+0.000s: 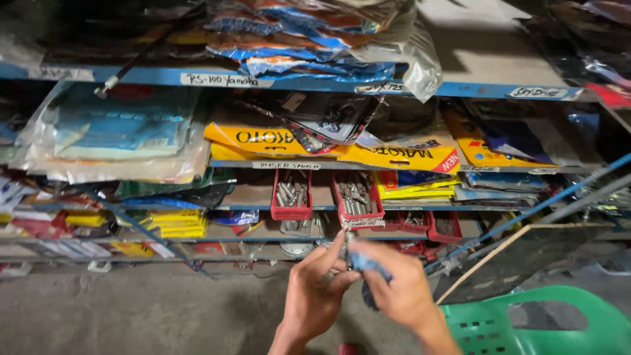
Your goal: The person cleans small metal parts, including a spring and a cylindrical component, using a blue cloth. They wipe the items thoroughly in front of a shelf stocked with various packaged goods and red bins, then place the cleaned parts into a red bin on the shelf.
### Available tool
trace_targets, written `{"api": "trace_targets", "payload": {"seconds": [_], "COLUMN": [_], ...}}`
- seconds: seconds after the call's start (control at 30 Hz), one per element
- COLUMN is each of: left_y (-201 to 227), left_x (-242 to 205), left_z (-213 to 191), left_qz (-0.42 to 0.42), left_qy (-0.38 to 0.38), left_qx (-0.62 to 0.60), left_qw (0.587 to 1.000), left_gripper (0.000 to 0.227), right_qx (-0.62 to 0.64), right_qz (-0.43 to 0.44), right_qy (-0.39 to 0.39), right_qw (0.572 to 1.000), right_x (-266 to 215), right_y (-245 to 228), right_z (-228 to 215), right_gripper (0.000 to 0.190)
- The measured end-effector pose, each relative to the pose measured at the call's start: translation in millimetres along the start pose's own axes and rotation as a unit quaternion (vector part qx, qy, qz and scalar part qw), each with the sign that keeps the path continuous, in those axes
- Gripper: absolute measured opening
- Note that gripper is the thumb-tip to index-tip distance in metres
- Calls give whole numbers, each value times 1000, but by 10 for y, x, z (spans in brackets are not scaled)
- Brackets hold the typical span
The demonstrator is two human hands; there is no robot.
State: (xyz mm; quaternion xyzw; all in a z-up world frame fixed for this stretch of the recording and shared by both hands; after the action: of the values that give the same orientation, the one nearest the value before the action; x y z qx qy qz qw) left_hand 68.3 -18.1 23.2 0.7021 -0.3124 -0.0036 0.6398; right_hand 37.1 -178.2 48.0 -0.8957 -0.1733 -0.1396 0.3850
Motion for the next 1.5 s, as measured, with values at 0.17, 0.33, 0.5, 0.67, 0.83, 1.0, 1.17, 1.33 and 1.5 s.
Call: {"api": "trace_targets", "payload": {"seconds": [0.17,0.33,0.5,0.67,0.83,1.0,1.17,1.33,1.5], "left_y": [41,-13,72,-32,57,-8,-37,-38,-12], "left_x": [-7,-4,6,-33,-57,-114,-135,-136,-121], "left_z": [273,363,483,414,378,162,110,4,44], "left_qz": [-11,4,10,-21,-20,35,-20,-10,-10], "left_qy": [-15,35,22,49,19,64,30,24,13], "left_qx": [-42,-52,-13,-62,-50,-24,-34,-37,-14], "left_qw": [999,998,1000,997,998,997,999,999,1000], "left_gripper": [64,64,58,60,59,60,59,59,54], "right_qx": [35,42,11,36,29,68,41,-8,22], "right_qz": [76,-52,-31,-94,-47,-90,-49,-66,-53], "right_qy": [66,6,21,-29,-29,-84,-62,-41,-27], "right_qw": [994,998,999,994,998,990,996,997,998], "right_x": [-55,-171,-50,-68,49,64,190,126,165], "right_y": [278,262,328,222,305,61,83,-1,46], "right_z": [-144,-232,-353,-314,-269,-169,-140,-63,-102], "right_gripper": [36,34,33,36,36,44,42,44,38]}}
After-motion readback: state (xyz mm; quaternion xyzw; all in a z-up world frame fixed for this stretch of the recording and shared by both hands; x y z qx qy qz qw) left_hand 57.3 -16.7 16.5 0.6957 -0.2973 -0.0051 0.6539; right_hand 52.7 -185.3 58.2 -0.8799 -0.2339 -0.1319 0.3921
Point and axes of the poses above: each hand's wrist, its own x-axis towards the middle knuckle, its own z-axis out of the palm, y = z × x, the point moved 4 cm from there along x, towards the middle knuckle, and after that the axes turned 11 degrees about -y, right-handed, at the moved point
